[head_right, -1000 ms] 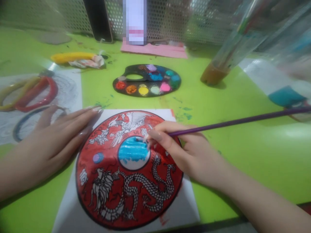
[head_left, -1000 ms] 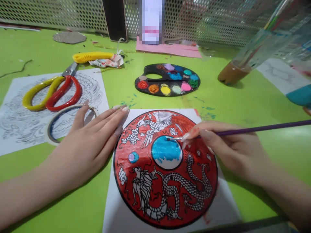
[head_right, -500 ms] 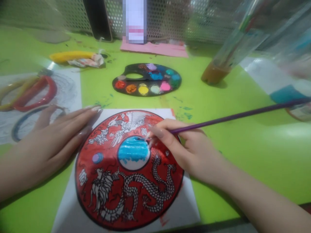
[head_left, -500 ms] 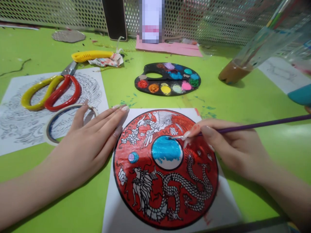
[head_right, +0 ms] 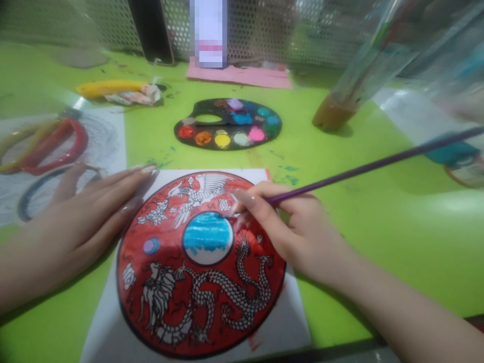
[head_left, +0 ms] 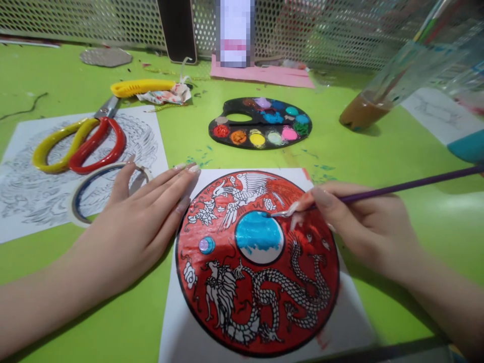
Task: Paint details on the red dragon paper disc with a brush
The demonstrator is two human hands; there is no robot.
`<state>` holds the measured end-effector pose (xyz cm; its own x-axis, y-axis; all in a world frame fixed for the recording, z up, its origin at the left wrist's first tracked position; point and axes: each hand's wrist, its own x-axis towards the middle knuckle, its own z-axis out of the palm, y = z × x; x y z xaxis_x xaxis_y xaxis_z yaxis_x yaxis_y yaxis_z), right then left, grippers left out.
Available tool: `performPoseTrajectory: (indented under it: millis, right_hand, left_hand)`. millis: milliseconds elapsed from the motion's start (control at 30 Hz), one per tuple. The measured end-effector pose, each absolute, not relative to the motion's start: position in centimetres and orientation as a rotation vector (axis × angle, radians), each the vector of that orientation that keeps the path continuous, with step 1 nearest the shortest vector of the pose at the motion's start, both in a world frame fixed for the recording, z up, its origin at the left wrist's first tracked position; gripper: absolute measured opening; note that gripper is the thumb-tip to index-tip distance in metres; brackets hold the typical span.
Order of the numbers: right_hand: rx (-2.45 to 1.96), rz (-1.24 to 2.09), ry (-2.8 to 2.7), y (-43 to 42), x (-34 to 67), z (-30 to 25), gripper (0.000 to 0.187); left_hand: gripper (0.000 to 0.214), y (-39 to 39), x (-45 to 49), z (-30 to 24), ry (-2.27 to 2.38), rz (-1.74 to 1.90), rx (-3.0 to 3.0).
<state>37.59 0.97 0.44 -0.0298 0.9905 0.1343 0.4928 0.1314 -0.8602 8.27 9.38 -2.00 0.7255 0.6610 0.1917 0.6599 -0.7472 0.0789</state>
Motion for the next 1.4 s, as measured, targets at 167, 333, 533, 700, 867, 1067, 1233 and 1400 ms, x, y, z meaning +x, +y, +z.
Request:
performPoseTrajectory:
  millis: [167,333,533,700,867,1067,1233,1400]
  right_hand:
    - [-1.447,0.820,-1.584,0.8,37.4,0.5,0.029]
    - [-1.390,0.892,-1.634,1.0,37.4,0.1,0.022]
    - [-1.479,0.703,-1.620,1.1,37.2,0.2,0.030]
    - [-1.397,0.838,-1.363,1.0,37.1,0.5,0.026]
    - [-1.390,0.995,-1.212,1.5,36.7,0.7,0.026]
    - [-1.427,1.042,-1.187,2.0,36.3,0.5,0.022]
    - [-1.500,0.952,-1.204,1.8,36.7,0.2,0.023]
    - [-1.427,0.974,-1.216,1.2,36.7,0.6,0.025]
  left_hand:
    - [0.048,9.4,8.2,-2.0,1.140,0.292,2.895]
    - [0.048,9.3,8.3,-1.8,1.146,0.267,2.894]
    - [0.049,9.3,8.3,-1.9,1.125,0.341,2.910]
    - [0.049,9.4,8.4,-2.0,1.144,0.296,2.892]
    - [0.049,9.4,8.3,-2.0,1.161,0.293,2.867]
    - [0.049,9.3,8.2,-2.0,1.153,0.293,2.876]
    - [0.050,9.3,8.4,-2.0,1.137,0.306,2.899]
    - [0.049,9.2,8.2,-1.9,1.121,0.296,2.911]
